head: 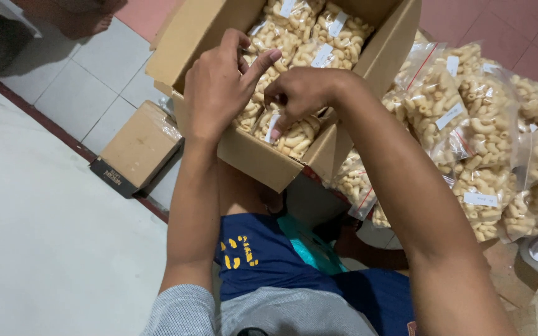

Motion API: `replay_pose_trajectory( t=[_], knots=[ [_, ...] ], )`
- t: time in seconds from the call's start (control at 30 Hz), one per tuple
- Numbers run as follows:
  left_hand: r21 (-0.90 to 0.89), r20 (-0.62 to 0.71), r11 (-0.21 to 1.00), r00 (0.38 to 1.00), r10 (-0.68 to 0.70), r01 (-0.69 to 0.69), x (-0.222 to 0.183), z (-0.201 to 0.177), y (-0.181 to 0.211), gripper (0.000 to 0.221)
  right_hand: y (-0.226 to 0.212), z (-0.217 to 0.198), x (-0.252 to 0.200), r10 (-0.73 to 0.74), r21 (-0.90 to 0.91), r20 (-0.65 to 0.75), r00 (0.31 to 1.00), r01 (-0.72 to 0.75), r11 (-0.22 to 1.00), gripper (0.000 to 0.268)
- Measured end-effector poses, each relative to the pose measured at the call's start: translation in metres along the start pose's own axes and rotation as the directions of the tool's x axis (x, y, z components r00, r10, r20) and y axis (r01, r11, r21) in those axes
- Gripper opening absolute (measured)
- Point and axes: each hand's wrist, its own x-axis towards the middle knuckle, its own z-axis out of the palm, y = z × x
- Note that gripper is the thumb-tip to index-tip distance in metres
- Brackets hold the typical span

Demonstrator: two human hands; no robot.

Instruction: The person is picking up individual plastic bags filled with snacks and placing them into a cardboard box, occasionally checking the seals.

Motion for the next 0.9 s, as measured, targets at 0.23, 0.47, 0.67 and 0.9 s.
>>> replay_pose_trajectory(
  t=[0.23, 0.47, 0.67, 0.9],
  knots=[
    [0.103, 0.114, 0.994, 0.993, 0.024, -0.036, 0.001, 0.004, -0.001, 0.055, 0.003, -0.004, 0.002, 0.040, 0.030, 0.195, 0.980, -0.047, 0.998, 0.094],
    [0.179, 0.345, 0.984, 0.937, -0.062, -0.001, 0.005, 0.001, 0.001, 0.032, 0.012, 0.001, 0.015, 0.034, -0.043, 0.164, 0.986, -0.027, 0.999, 0.058],
    [0.241, 0.422, 0.970, 0.904, -0.064, -0.044, 0.007, 0.001, 0.004, 0.023, 0.007, 0.001, 0.010, 0.029, -0.087, 0.089, 0.996, -0.021, 0.996, 0.058],
    [0.247, 0.440, 0.969, 0.892, -0.109, -0.004, 0.004, -0.005, 0.014, 0.029, 0.010, 0.005, 0.007, -0.039, -0.108, 0.015, 0.999, 0.041, 0.993, 0.043]
  ],
)
